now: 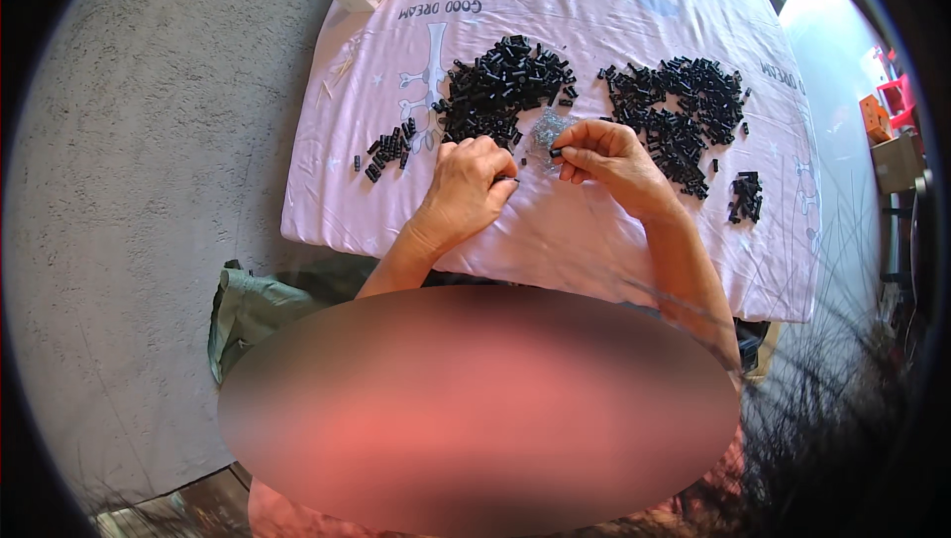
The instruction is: The person is manually sorting and inspecting small black plastic components on a table.
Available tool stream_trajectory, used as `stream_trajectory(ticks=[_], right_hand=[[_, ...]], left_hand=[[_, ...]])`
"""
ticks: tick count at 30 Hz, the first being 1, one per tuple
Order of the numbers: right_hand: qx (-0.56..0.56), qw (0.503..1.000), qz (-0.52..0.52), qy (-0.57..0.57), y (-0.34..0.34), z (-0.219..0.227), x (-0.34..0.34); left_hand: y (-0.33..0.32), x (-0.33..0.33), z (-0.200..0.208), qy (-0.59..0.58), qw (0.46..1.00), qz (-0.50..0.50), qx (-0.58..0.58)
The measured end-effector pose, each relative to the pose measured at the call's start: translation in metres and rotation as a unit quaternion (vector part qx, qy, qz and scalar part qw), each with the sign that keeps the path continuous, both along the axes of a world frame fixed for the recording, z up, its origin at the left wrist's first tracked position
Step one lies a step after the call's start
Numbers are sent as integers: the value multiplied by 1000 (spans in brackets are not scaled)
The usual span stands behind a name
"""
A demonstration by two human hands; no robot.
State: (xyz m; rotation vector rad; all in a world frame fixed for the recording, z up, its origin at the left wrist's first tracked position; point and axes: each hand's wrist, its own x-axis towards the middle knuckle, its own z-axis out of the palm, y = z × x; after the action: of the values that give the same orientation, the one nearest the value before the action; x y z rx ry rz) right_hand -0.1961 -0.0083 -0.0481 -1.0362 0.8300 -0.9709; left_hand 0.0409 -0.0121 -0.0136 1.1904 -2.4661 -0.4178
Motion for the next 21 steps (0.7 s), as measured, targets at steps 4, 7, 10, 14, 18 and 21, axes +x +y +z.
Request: stream_trajectory(ticks=[4, 7, 10, 14, 18, 21], right_hand=[[10, 1000, 2, 14, 0, 2, 0], [2, 1000, 3, 6, -1, -1, 0], [14, 1000, 6, 0, 0, 1, 1], [18, 1000, 3, -25, 0, 0, 0], [27, 999, 13, -41, 0, -1, -1], [27, 998, 17, -49, 0, 2, -3]], left_hand=[[6, -7, -2, -58, 998, 15, -34], [5, -10, 2, -60, 998, 7, -36], [3, -12, 5, -40, 999, -9, -21], [4, -20, 10, 166, 979, 44, 112], [5, -25, 10, 241, 952, 43, 183], [6, -27, 9, 290, 928, 55, 228]])
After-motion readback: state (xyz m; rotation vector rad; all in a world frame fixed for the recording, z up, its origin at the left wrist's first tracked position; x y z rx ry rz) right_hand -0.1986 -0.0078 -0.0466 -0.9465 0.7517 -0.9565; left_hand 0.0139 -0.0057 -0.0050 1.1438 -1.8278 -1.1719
